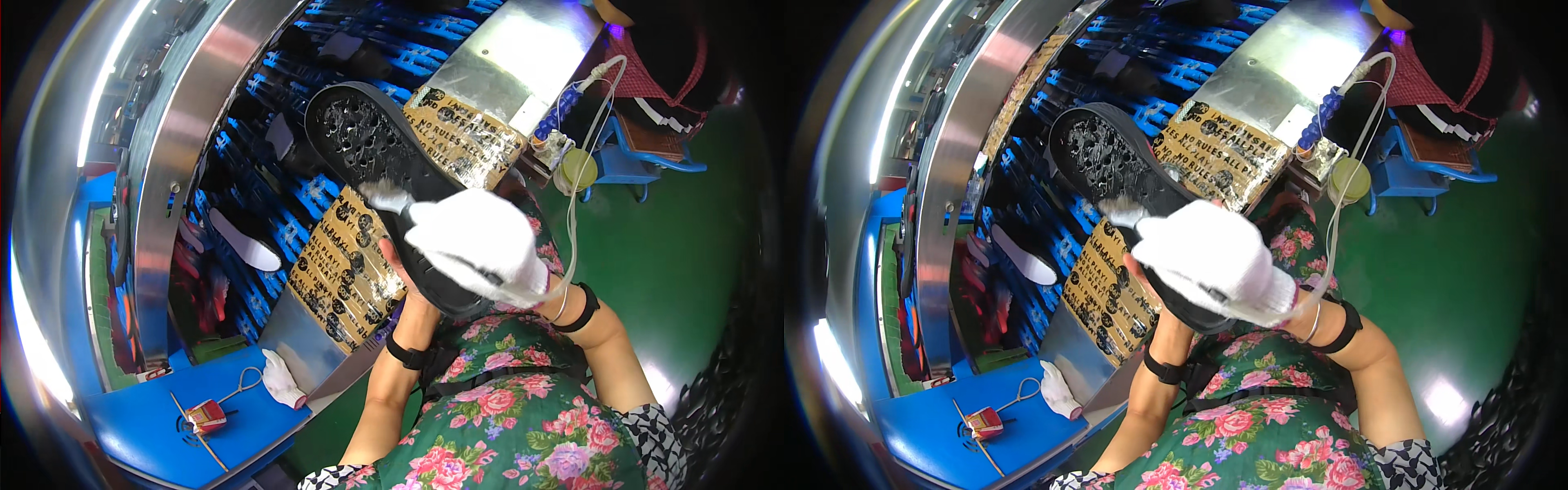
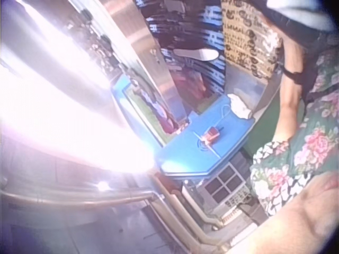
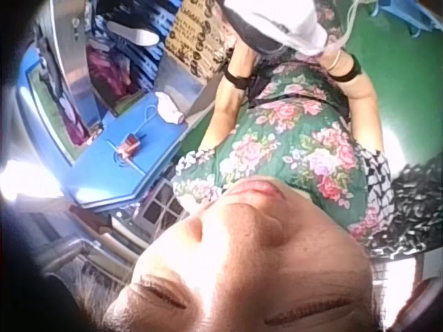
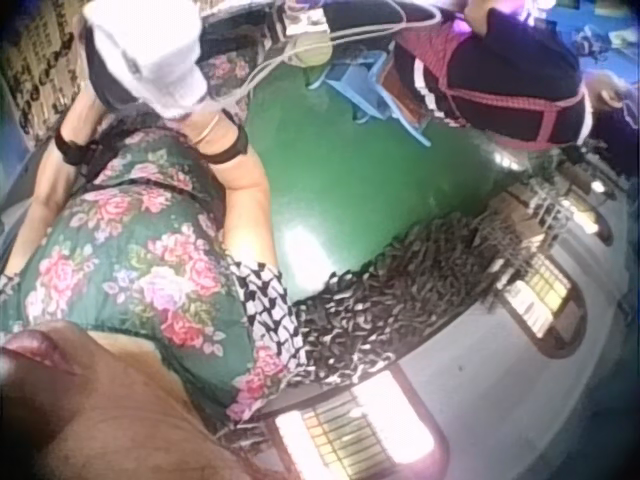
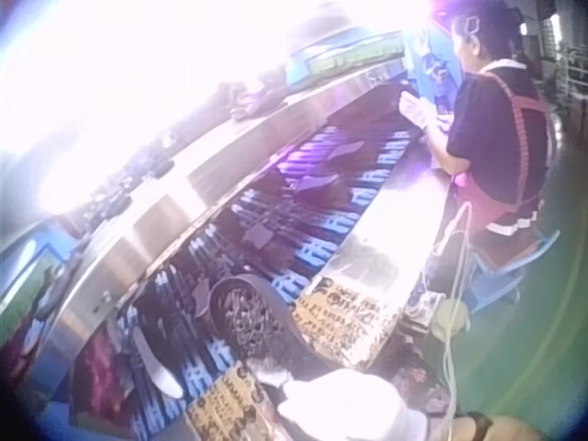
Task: The worker is applying glue to the bottom of shoe soles using a specialized brush tool on an assembly line.
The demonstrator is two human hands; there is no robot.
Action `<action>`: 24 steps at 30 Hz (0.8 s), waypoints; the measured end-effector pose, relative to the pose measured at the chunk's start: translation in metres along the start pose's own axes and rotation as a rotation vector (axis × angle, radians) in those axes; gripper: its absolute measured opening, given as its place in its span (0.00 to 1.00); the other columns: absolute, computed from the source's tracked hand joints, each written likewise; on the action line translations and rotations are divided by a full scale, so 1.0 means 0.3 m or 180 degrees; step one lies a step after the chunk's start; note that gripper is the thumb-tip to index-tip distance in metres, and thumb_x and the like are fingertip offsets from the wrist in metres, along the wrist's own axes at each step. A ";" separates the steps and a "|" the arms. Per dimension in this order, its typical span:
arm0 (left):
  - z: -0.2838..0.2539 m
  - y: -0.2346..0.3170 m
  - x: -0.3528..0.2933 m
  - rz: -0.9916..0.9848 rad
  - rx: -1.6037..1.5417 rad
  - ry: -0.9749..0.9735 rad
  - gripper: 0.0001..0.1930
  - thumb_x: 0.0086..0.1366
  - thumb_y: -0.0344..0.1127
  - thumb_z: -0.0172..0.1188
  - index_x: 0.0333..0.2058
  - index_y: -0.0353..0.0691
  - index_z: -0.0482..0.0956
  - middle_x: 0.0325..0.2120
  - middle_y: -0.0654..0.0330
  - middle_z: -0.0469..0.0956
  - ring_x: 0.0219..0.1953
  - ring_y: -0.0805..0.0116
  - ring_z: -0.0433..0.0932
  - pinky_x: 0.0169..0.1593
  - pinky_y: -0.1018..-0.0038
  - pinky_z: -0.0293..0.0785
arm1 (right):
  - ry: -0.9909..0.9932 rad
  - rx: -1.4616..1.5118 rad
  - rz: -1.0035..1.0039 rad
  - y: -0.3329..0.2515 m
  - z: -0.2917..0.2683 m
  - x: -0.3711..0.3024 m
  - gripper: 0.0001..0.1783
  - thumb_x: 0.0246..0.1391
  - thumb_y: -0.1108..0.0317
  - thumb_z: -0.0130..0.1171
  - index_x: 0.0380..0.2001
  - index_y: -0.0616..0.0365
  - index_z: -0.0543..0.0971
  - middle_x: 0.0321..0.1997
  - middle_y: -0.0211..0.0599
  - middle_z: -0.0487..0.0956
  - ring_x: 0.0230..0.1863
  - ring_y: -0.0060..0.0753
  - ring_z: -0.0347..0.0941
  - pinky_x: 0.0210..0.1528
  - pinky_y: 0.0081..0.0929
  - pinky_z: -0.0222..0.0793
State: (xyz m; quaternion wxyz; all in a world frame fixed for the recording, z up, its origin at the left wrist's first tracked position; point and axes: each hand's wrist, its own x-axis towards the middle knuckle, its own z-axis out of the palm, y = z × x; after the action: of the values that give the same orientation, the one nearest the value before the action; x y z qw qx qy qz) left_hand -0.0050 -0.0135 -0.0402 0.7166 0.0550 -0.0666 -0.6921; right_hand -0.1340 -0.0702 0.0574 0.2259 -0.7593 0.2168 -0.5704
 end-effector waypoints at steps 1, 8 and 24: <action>0.000 0.002 0.012 -0.0092 0.0367 -0.0057 0.54 0.58 0.78 0.58 0.70 0.41 0.62 0.67 0.51 0.67 0.66 0.50 0.70 0.71 0.50 0.63 | -0.0263 0.0308 -0.0301 0.032 -0.027 0.004 0.09 0.48 0.77 0.69 0.36 0.59 0.87 0.42 0.45 0.87 0.42 0.40 0.84 0.44 0.34 0.78; 0.028 0.011 0.040 0.0282 0.0695 0.0608 0.59 0.53 0.83 0.57 0.70 0.40 0.59 0.64 0.50 0.69 0.63 0.43 0.71 0.69 0.47 0.65 | -0.0327 0.0407 -0.0085 0.037 -0.074 0.018 0.13 0.49 0.77 0.68 0.41 0.59 0.87 0.46 0.46 0.86 0.45 0.44 0.84 0.46 0.36 0.78; 0.085 -0.006 0.097 0.0094 0.0893 -0.0278 0.61 0.52 0.81 0.61 0.75 0.46 0.53 0.73 0.42 0.54 0.72 0.40 0.57 0.74 0.43 0.53 | -0.0375 0.0627 0.0048 0.063 -0.088 0.009 0.14 0.51 0.73 0.69 0.44 0.60 0.87 0.46 0.42 0.86 0.47 0.45 0.83 0.52 0.39 0.77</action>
State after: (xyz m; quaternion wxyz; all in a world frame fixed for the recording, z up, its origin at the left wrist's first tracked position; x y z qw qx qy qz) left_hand -0.0101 -0.0423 -0.0147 0.7084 0.1234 -0.1947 -0.6671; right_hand -0.1600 -0.0895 0.0548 0.3161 -0.7640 0.1517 -0.5416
